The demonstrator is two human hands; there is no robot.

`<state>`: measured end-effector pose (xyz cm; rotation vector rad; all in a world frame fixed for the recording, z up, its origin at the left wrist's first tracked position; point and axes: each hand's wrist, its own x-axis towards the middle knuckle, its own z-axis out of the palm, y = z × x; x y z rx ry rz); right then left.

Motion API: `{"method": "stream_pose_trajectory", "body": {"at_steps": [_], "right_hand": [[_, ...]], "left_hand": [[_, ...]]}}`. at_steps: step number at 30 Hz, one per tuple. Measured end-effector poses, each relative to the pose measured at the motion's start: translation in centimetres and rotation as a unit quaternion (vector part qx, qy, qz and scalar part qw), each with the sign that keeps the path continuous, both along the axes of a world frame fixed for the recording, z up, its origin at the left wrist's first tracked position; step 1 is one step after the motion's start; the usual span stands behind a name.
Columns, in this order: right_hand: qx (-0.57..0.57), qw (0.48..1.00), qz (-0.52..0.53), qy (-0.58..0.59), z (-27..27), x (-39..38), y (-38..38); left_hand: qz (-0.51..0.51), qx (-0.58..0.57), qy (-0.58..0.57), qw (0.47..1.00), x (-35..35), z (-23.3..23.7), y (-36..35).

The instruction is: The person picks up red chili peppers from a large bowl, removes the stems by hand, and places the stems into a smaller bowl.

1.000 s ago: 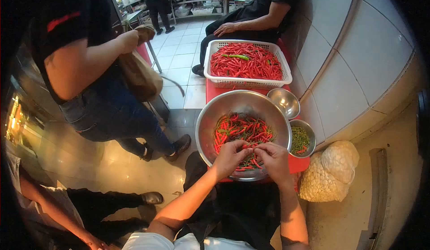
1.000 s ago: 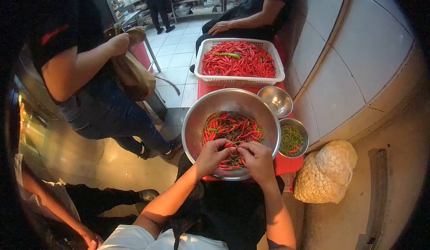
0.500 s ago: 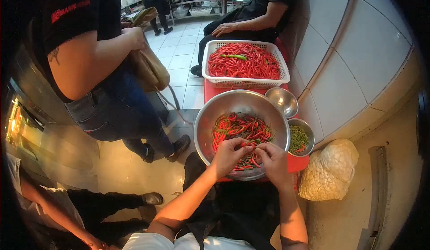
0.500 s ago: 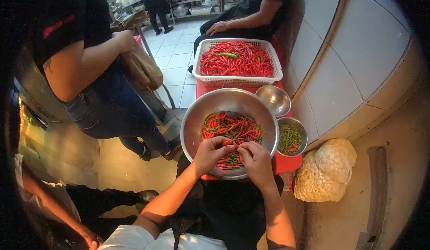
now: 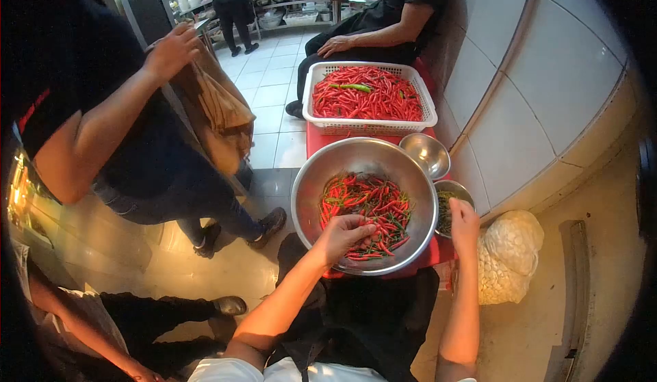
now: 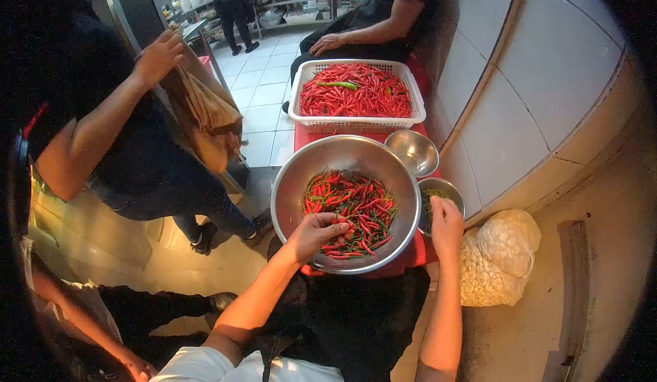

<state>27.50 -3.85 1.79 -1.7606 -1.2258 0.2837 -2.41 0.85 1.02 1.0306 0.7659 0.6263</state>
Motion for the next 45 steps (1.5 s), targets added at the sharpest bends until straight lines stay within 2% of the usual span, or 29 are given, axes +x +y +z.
{"method": "stream_pose_trajectory", "body": {"at_steps": [3, 4, 5, 7, 10, 14, 17, 20, 22, 23, 26, 29, 35, 36, 38, 41, 42, 45], "right_hand": [[0.076, 0.975, -0.019, -0.210, 0.9, -1.1, -0.3], [0.080, 0.993, 0.032, -0.084, 1.1, -2.2, -0.1], [0.036, 0.997, 0.070, 0.012, 1.3, -3.6, -0.4], [-0.048, 0.968, 0.139, 0.204, 3.8, -7.7, -1.2], [-0.058, 0.926, 0.240, 0.287, 2.1, -10.3, -0.9], [-0.058, 0.904, 0.250, 0.341, 0.6, -10.8, -0.6], [-0.128, 0.808, 0.267, 0.510, -0.1, -9.8, -0.4], [-0.117, 0.717, 0.282, 0.627, -0.1, -9.2, -0.7], [-0.105, 0.851, 0.260, 0.445, 2.0, -9.9, -1.1], [-0.096, 0.901, 0.244, 0.346, 3.1, -10.5, -1.4], [0.033, 0.957, 0.267, 0.108, 4.5, -11.7, -1.6], [0.020, 0.957, 0.285, 0.053, 4.9, -12.3, -1.6], [-0.005, 0.948, 0.286, 0.137, 3.6, -13.0, -1.4], [-0.026, 0.936, 0.302, 0.181, 3.2, -12.8, -1.3], [-0.067, 0.903, 0.330, 0.268, 2.5, -11.9, -0.9], [-0.169, 0.798, 0.296, 0.496, 1.3, -10.8, -0.9], [-0.161, 0.782, 0.279, 0.534, 1.5, -10.6, -0.9], [-0.095, 0.844, 0.210, 0.485, 2.6, -10.4, -1.2]], "left_hand": [[-0.006, 0.016, 0.001, 1.000, 0.3, -0.8, 0.2], [-0.007, 0.018, 0.002, 1.000, 0.4, -0.9, 0.1], [-0.008, 0.014, 0.005, 1.000, 0.4, -1.0, -0.1], [-0.013, 0.012, 0.013, 1.000, 0.6, -0.1, -0.1], [-0.023, 0.030, 0.002, 0.999, 0.8, -0.2, -0.4], [-0.060, 0.062, 0.030, 0.996, 0.2, -0.3, -0.3], [-0.109, 0.046, 0.031, 0.993, -0.3, 0.3, -0.4], [-0.137, 0.029, 0.023, 0.990, -0.5, 0.8, -0.1], [-0.130, 0.031, 0.021, 0.991, -0.7, 0.6, -0.1], [-0.131, 0.046, 0.033, 0.990, -0.7, 0.2, 0.1], [-0.123, 0.088, 0.064, 0.986, -0.4, -0.8, 0.2], [-0.090, 0.139, 0.093, 0.982, 0.0, -0.3, -0.3], [-0.070, 0.258, 0.193, 0.944, -0.6, 3.0, -1.4], [-0.083, 0.235, 0.182, 0.951, -0.7, 3.0, -1.4], [-0.112, 0.188, 0.159, 0.963, -1.0, 2.9, -1.4], [-0.135, 0.224, 0.162, 0.952, -1.1, 2.3, -1.4], [-0.136, 0.216, 0.178, 0.950, -1.1, 2.5, -1.3], [-0.127, 0.184, 0.191, 0.956, -0.9, 3.0, -0.9]]}}
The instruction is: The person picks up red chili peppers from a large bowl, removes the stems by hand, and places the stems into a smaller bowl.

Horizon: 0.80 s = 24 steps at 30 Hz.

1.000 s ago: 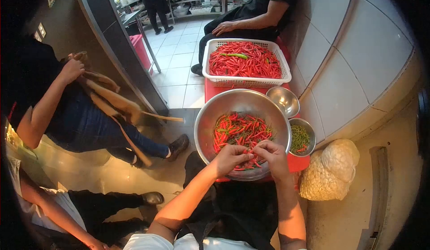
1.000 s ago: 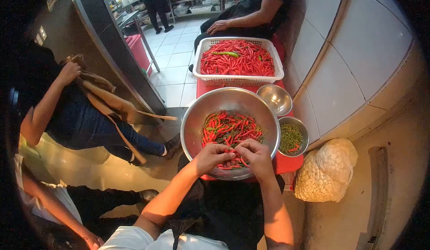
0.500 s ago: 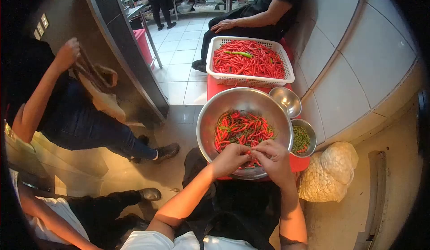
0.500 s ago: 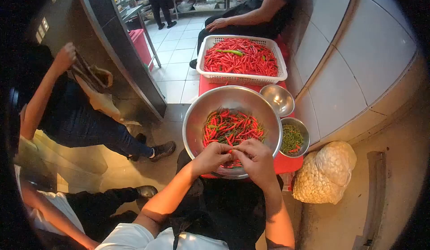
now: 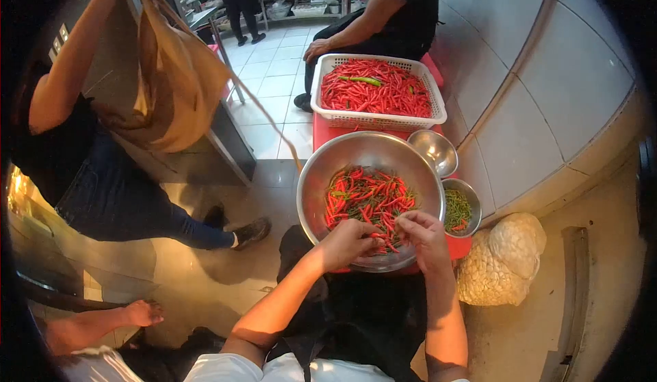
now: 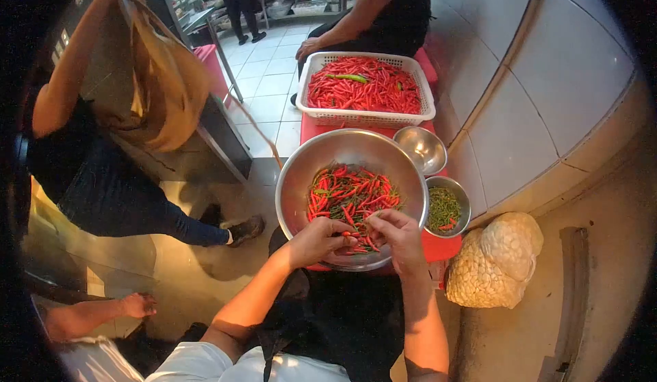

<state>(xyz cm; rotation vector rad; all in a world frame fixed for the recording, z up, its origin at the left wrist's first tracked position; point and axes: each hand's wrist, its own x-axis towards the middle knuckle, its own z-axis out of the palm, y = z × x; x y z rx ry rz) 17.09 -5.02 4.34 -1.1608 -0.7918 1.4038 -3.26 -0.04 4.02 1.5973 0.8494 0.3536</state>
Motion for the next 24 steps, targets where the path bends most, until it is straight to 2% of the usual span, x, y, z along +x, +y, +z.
{"method": "stream_pose_trajectory", "body": {"at_steps": [2, 3, 6, 7, 10, 11, 14, 15, 17, 18, 20, 22, 24], "right_hand": [[0.036, 0.980, -0.095, -0.171, -0.1, 1.7, 0.3], [0.049, 0.953, -0.149, -0.260, -0.2, 3.0, 0.5], [0.114, 0.840, -0.245, -0.470, -1.1, 7.6, 1.5], [0.137, 0.795, -0.266, -0.528, -1.5, 8.9, 1.8], [-0.001, 0.729, -0.244, -0.639, -3.1, 11.1, 1.6], [0.034, 0.721, -0.262, -0.641, -4.0, 11.6, 1.4], [0.102, 0.794, -0.287, -0.526, -5.2, 10.8, 0.2], [0.095, 0.823, -0.289, -0.479, -5.3, 10.1, -0.3], [0.078, 0.874, -0.293, -0.380, -4.8, 7.6, -1.7], [0.052, 0.881, -0.287, -0.373, -4.2, 6.2, -2.4], [0.158, 0.850, -0.271, -0.423, -4.8, 4.6, -3.3], [0.153, 0.855, -0.257, -0.424, -2.6, 2.6, -4.0], [0.153, 0.852, -0.249, -0.435, -1.0, 1.5, -4.7]], "left_hand": [[0.027, -0.039, -0.036, 0.998, 0.3, -1.4, 0.4], [0.026, -0.092, -0.108, 0.990, 0.6, -3.9, 0.8], [0.135, -0.249, -0.199, 0.938, 1.1, -4.8, 0.5], [0.145, -0.283, -0.242, 0.917, 1.2, -5.3, 0.7], [0.218, -0.402, -0.333, 0.824, 1.9, -6.3, 1.3], [0.248, -0.428, -0.345, 0.798, 2.3, -6.5, 1.6], [0.270, -0.459, -0.362, 0.765, 2.9, -7.1, 2.9], [0.250, -0.474, -0.381, 0.754, 3.3, -7.8, 3.9], [0.247, -0.430, -0.399, 0.771, 6.1, -7.7, 7.2], [0.245, -0.408, -0.407, 0.779, 7.3, -7.1, 9.6], [0.032, -0.248, -0.378, 0.891, 8.5, -4.0, 18.0], [0.266, -0.338, -0.464, 0.775, 11.1, 2.3, 22.4], [0.406, -0.373, -0.307, 0.776, 12.2, 3.7, 26.7]]}}
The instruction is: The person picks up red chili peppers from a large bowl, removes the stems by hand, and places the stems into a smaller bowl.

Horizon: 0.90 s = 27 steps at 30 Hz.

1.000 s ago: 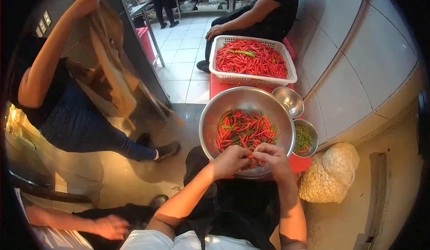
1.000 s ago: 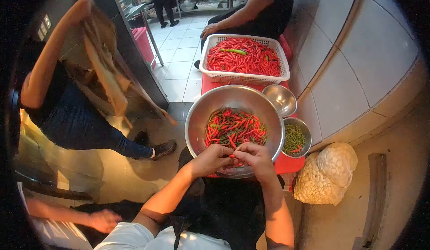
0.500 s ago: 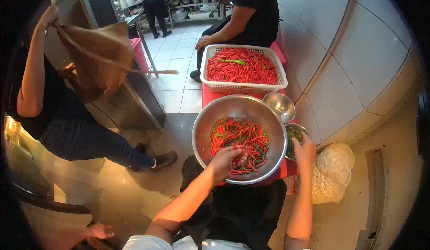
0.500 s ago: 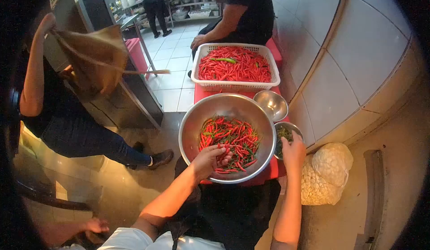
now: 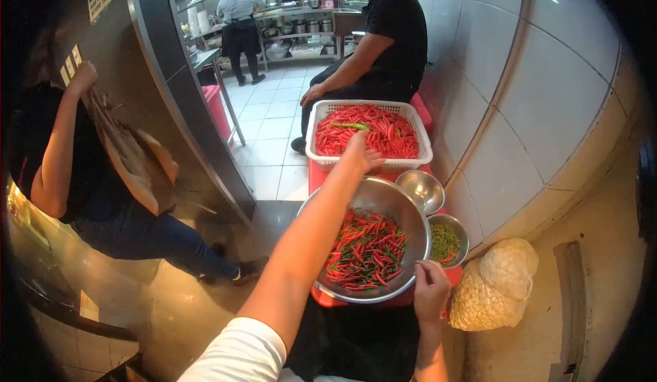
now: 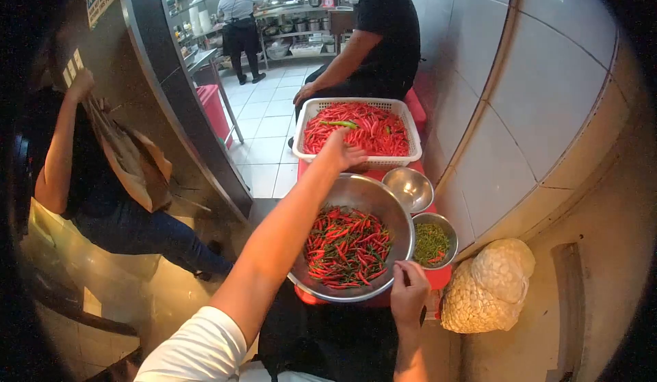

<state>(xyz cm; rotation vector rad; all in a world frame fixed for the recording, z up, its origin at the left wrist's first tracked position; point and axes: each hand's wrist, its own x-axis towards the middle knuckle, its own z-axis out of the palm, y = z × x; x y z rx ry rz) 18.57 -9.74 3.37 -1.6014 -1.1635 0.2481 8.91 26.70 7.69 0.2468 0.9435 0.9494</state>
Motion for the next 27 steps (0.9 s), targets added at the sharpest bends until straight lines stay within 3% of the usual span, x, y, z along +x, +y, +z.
{"method": "stream_pose_trajectory", "body": {"at_steps": [3, 9, 13, 17, 21, 24, 27], "right_hand": [[0.001, 1.000, -0.002, -0.007, 0.0, 0.1, -0.6], [-0.008, 0.999, 0.032, 0.008, -0.6, 0.5, 0.4], [0.026, 0.997, 0.066, -0.022, -0.7, -0.4, 2.3], [0.010, 0.995, 0.084, -0.044, -1.5, -1.6, 3.3], [-0.003, 0.994, 0.083, -0.066, -2.4, -2.0, 3.1], [0.004, 0.993, 0.076, -0.093, -3.0, -2.1, 2.9], [0.016, 0.989, 0.080, -0.125, -3.2, -2.1, 2.9]], "left_hand": [[-0.058, 0.140, 0.157, 0.976, -1.2, -2.0, -2.0], [-0.153, 0.322, 0.242, 0.902, -8.2, -9.2, -9.6], [-0.260, 0.401, 0.457, 0.750, -12.4, -8.5, -16.1], [-0.330, 0.508, 0.549, 0.575, -13.9, -9.2, -19.5], [-0.354, 0.589, 0.543, 0.483, -12.6, -9.3, -20.7], [-0.359, 0.581, 0.604, 0.411, -10.2, -10.8, -20.4], [-0.349, 0.604, 0.614, 0.369, -8.9, -12.0, -20.5]]}}
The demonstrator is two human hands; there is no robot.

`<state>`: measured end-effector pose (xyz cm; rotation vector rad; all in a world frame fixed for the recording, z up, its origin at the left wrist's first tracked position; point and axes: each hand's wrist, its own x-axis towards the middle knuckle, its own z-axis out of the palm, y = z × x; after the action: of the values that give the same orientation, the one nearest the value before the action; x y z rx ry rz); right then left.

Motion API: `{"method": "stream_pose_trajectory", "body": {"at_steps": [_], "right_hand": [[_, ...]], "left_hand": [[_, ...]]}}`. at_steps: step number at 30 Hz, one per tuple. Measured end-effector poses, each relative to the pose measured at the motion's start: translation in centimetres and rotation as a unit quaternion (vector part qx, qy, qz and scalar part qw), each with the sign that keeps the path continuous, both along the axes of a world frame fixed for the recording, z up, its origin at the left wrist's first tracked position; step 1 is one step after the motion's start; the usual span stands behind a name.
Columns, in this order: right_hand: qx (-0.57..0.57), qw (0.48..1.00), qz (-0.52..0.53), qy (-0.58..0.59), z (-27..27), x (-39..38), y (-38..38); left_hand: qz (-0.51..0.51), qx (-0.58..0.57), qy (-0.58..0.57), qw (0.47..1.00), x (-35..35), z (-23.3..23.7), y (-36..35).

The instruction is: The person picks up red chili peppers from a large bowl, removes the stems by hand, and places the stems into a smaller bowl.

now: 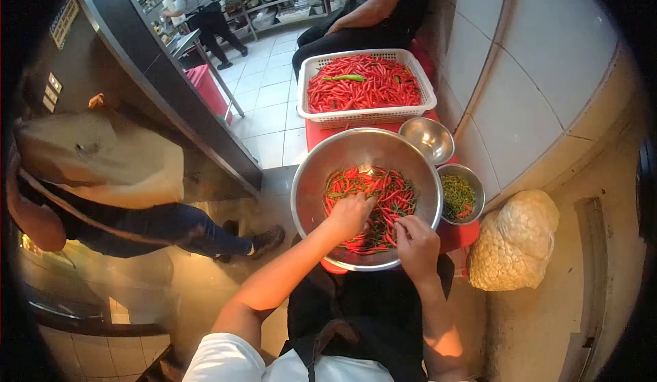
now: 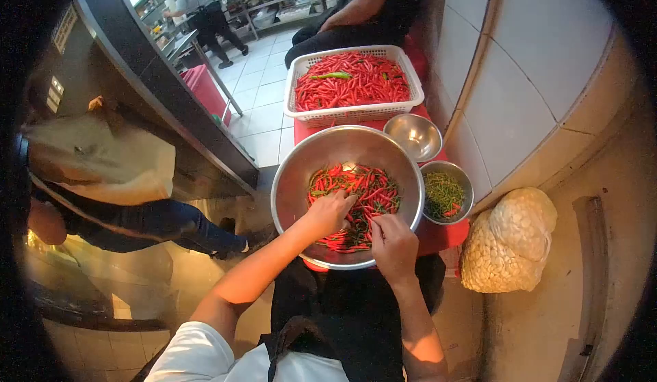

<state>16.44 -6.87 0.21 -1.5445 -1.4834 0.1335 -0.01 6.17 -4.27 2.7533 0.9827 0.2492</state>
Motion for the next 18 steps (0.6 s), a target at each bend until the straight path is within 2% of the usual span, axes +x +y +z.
{"method": "stream_pose_trajectory", "body": {"at_steps": [4, 7, 10, 13, 14, 15, 18], "right_hand": [[-0.009, 1.000, -0.002, -0.014, 0.2, -0.2, 0.0], [-0.008, 1.000, 0.000, -0.012, 0.2, -0.5, 0.1], [-0.011, 1.000, 0.004, -0.012, 0.1, -0.4, 0.1], [-0.039, 0.999, 0.012, -0.019, 0.1, 0.2, 0.2], [-0.058, 0.998, 0.013, -0.025, 0.1, 0.5, 0.3], [-0.078, 0.996, 0.014, -0.031, 0.1, 0.6, 0.4], [-0.133, 0.975, 0.058, -0.168, 0.8, 1.0, 1.5]], "left_hand": [[-0.024, 0.010, 0.034, 0.999, 0.4, -0.3, 0.2], [-0.078, 0.061, 0.050, 0.994, 0.1, -1.0, 0.8], [-0.072, 0.012, 0.075, 0.994, -0.4, -1.3, 1.7], [-0.025, -0.045, 0.041, 0.998, -1.5, -0.2, 2.4], [-0.005, -0.056, -0.032, 0.998, -1.8, 0.3, 2.3], [0.008, -0.061, -0.022, 0.998, -2.1, 0.9, 2.0], [0.040, -0.076, -0.005, 0.996, -2.5, 1.5, 1.5]]}}
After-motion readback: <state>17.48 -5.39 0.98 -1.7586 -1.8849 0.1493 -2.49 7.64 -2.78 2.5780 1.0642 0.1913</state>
